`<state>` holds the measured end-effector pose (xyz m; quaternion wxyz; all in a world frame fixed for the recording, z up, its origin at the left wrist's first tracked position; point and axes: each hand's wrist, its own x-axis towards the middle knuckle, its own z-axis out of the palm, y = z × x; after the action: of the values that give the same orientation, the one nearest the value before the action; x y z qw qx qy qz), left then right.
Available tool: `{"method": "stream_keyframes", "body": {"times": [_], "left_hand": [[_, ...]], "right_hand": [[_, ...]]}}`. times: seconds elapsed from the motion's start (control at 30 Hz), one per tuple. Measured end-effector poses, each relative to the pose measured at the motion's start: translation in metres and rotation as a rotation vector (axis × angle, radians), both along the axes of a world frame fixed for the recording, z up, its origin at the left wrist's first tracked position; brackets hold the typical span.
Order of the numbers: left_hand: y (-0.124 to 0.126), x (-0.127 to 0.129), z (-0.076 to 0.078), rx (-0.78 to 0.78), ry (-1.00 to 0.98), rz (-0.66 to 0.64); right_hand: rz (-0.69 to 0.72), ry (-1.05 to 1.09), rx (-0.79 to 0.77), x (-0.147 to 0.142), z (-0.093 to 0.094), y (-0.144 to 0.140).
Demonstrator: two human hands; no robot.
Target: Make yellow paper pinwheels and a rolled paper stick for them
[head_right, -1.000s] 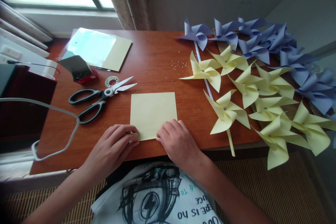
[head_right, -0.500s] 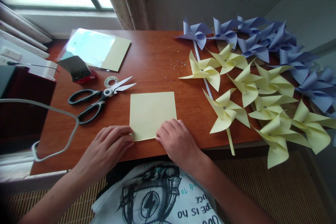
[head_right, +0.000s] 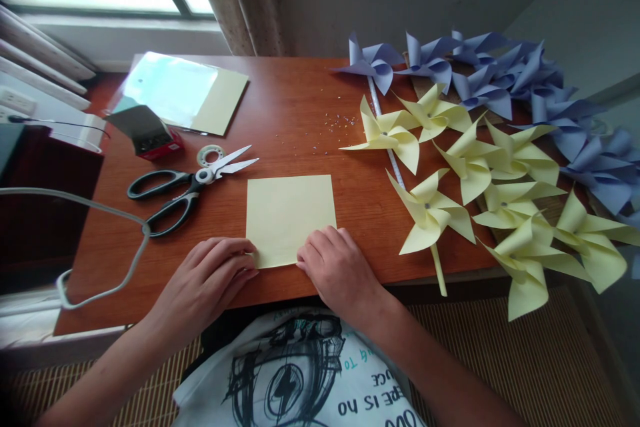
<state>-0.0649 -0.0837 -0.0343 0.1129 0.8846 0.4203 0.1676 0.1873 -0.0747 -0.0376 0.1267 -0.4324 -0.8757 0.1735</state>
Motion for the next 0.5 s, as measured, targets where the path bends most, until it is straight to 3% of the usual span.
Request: {"method": "stream_keyframes", "body": {"times": [0.37, 0.5], "left_hand": [[-0.004, -0.016, 0.006, -0.039, 0.027, 0.043], [-0.021, -0.002, 0.010, 0.035, 0.033, 0.075]], "right_hand": [[-0.012, -0.016, -0.007, 0.000, 0.002, 0.000], [-0.011, -0.003, -0.032, 0.002, 0.003, 0.000]]}}
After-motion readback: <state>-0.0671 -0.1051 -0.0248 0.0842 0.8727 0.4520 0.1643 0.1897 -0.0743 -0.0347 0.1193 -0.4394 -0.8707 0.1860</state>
